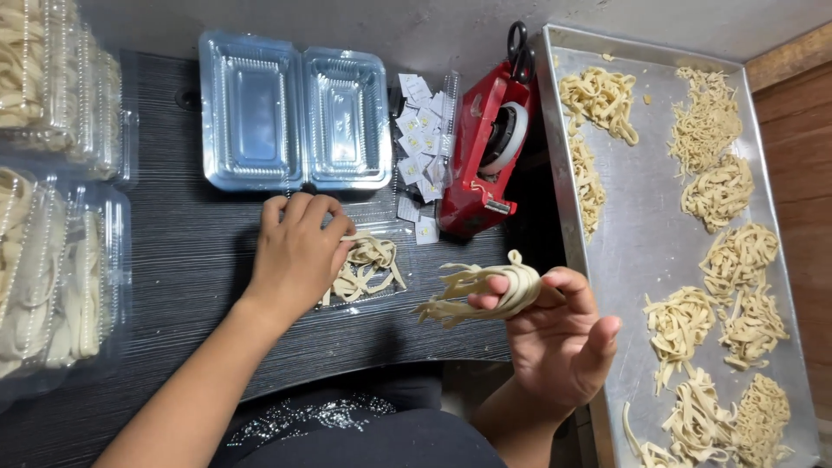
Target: The person places a small label on a clear plastic container filled with flat noodles, then picks up more noodles from a metal tray and arranges them inside the container. The person continues to fill the container with noodles by hand.
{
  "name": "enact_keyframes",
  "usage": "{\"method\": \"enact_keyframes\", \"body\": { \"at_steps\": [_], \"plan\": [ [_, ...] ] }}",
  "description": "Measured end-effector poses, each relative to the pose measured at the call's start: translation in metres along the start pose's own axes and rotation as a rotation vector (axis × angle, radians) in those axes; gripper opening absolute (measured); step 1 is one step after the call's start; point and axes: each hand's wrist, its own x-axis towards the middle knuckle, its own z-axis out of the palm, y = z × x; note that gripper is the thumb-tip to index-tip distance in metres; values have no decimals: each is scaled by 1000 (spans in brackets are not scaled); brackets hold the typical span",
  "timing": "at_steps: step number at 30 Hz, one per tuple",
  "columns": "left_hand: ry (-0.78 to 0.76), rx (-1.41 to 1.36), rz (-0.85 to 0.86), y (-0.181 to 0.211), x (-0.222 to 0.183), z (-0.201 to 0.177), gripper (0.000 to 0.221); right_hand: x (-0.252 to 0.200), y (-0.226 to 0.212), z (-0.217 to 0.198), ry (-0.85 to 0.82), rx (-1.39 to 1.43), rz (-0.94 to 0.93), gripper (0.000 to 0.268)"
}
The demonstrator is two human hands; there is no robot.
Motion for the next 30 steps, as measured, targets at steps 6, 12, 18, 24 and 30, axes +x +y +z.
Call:
{"method": "enact_keyframes", "body": {
  "at_steps": [6,12,18,24,30],
  "plan": [
    [-123,-378,-165,9,11,-30,16,7,10,4,-62,-6,117,51],
    [42,-524,-122,32,31,-70,12,13,30,18,-61,-67,338,58],
    [213,-558,42,53,43,-107,9,19,54,35,-11,10,500,83],
    [236,-665,144,62,36,-138,11,29,57,39,43,132,440,77],
    [165,-727,307,58,20,-144,3,37,51,46,41,149,421,73]
  ]
}}
